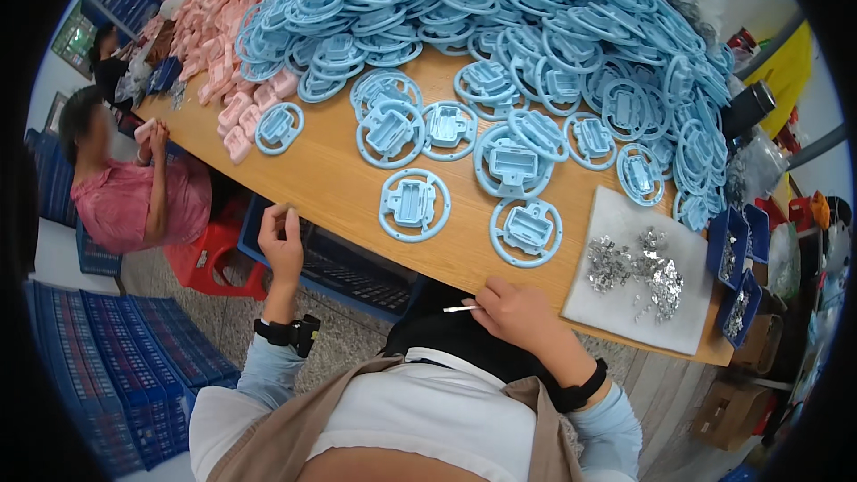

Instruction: The recorder uses their hands and a small metal tool to assemble small metal pins or components into light blue circular plastic parts at a workshop table.

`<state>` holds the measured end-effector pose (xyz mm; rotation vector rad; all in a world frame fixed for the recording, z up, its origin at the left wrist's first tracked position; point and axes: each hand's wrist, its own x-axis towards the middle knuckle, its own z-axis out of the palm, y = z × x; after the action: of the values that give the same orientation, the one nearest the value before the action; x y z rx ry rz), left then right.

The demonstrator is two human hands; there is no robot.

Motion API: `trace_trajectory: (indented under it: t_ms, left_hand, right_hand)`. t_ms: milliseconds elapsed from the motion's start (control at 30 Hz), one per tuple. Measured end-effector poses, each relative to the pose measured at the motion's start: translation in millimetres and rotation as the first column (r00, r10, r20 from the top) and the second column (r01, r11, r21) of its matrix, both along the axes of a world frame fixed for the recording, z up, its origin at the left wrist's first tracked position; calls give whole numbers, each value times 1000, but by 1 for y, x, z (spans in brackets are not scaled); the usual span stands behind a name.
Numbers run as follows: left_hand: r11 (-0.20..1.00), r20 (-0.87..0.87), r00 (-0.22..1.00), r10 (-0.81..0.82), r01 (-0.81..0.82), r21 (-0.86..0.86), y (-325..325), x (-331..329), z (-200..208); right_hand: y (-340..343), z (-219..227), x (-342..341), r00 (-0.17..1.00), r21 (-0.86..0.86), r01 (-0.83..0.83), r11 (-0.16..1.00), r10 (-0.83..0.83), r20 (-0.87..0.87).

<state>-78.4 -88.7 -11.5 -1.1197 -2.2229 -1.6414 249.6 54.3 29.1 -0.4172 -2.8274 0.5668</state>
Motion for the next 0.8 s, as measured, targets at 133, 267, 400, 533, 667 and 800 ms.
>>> trace_trajectory:
  t_ms: [133,267,400,533,667,800]
  left_hand:
    - [992,-153,985,-78,63,-106,34,-24,19]
    - [925,-376,851,-367,290,-246,111,-23,53]
    - [805,-470,693,-547,281,-522,172,-25,50]
    - [714,-400,706,-584,213,-667,171,-30,43]
    - [728,-242,812,-531,291,-620,146,-40,31]
    - [768,-258,854,-452,225,-600,132,-43,31]
  right_hand:
    - [32,24,-37,997,49,68,997,-66,-35]
    - [84,37,-98,985,139,169,976,-164,-43]
    - [132,26,-148,987,232,153,961,-159,11]
    - [142,19,-144,956,360,48,932,-147,252]
    - [148,33,-139,910,300,56,952,-172,376]
    - [163,25,-164,981,300,139,944,-173,90]
